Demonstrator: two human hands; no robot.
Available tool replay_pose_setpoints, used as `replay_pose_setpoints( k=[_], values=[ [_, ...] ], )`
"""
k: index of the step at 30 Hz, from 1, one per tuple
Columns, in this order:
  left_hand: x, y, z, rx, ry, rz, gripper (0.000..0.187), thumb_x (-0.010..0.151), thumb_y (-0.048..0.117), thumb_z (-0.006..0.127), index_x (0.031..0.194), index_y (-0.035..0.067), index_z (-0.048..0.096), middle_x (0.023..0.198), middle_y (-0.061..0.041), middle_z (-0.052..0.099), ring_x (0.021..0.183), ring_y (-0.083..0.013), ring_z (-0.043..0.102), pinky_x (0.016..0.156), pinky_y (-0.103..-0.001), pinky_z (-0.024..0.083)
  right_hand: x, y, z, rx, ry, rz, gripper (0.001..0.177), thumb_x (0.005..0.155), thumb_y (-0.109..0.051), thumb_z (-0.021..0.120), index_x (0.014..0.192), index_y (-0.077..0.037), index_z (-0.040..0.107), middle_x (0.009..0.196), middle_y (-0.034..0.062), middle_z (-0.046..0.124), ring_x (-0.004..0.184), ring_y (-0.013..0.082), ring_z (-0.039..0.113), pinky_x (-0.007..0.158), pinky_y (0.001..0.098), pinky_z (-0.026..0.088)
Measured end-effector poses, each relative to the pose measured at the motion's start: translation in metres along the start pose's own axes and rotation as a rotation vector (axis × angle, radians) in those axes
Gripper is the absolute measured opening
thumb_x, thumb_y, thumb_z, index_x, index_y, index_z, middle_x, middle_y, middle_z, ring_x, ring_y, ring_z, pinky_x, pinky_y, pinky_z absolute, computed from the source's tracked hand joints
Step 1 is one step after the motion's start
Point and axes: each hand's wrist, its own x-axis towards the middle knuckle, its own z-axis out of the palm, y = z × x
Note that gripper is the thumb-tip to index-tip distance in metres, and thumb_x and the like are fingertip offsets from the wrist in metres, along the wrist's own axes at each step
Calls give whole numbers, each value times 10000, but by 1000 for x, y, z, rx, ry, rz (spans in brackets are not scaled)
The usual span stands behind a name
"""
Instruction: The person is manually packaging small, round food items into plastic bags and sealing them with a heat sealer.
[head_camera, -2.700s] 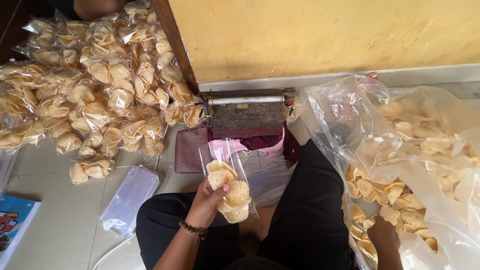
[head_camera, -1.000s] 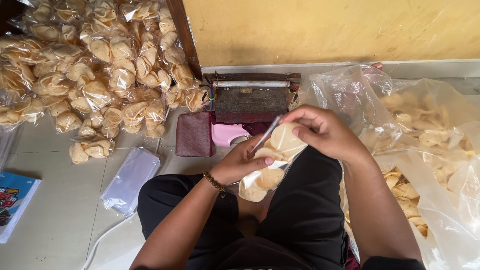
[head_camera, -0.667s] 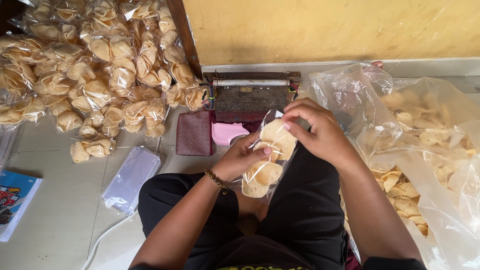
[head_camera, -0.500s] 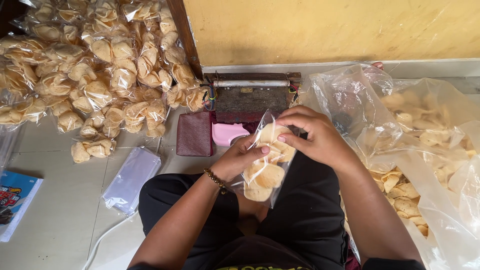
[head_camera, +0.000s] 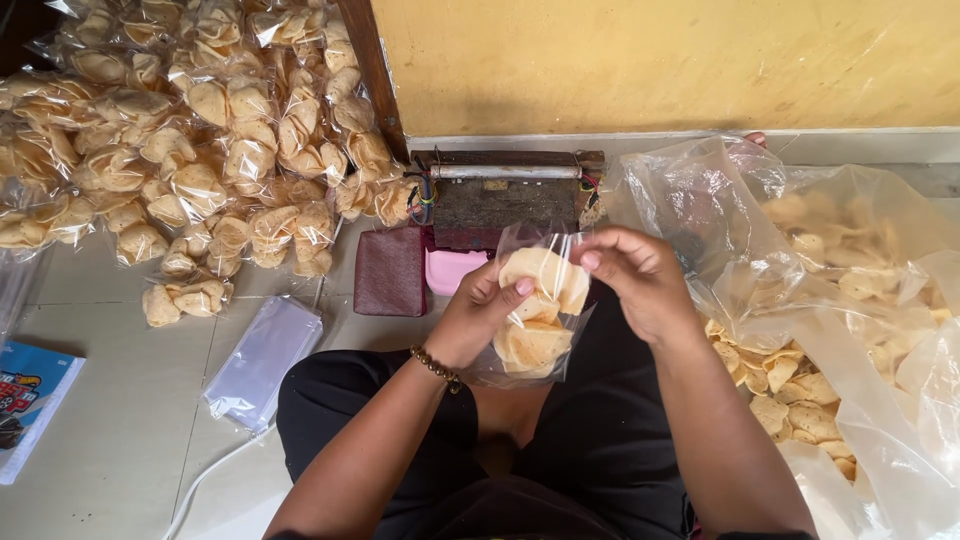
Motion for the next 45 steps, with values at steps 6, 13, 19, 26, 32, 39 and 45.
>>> replay_pose_setpoints(
  k=[6,13,19,26,32,39,45],
  values=[
    [-4,32,14,217,32,233,338,1037,255,588,1286,47,684,1224,-191,693,1209,-234,567,1066,-444,454,-10,-9,14,216,62,127,102,909,-6,737,972,20,661,890,156,724,803,162,726,690,279,644],
    [-6,44,2,266,242,232,148,987,147,682,999,44,787,842,-70,763,882,-95,592,879,-303,537,-8,20,-12,198,70,54,170,948,5,696,819,-21,589,952,165,688,831,182,709,786,394,650],
    [-1,52,2,300,232,247,94,931,6,691,841,29,679,670,-26,639,739,-66,509,674,-213,474,-12,27,-7,51,90,-85,143,913,83,712,929,-3,599,868,165,700,846,208,708,810,334,589],
    [3,46,-6,342,262,301,178,933,-85,615,1076,-7,687,777,-138,717,707,-122,663,675,-255,563,-17,6,-1,-207,42,-77,105,886,120,709,938,33,738,818,142,722,811,148,667,798,319,581],
    [1,44,-9,400,249,257,266,869,-86,697,1093,41,766,924,-109,764,882,-130,709,730,-266,619,-22,0,8,-250,22,-159,174,813,86,812,926,23,696,795,84,671,777,125,615,755,282,553],
    [14,40,-26,1155,183,551,133,867,-1,721,935,106,762,835,-60,706,823,-277,718,725,-367,596,-12,-11,20,-663,36,-297,128,859,53,785,938,-48,795,805,83,715,760,201,680,739,332,562],
    [58,-4,-44,727,155,284,72,946,25,595,979,62,647,1067,-176,724,1019,-370,696,871,-467,543,30,65,16,-20,195,11,48,980,-38,662,1021,-28,686,988,115,727,945,173,664,857,326,545]
  ],
)
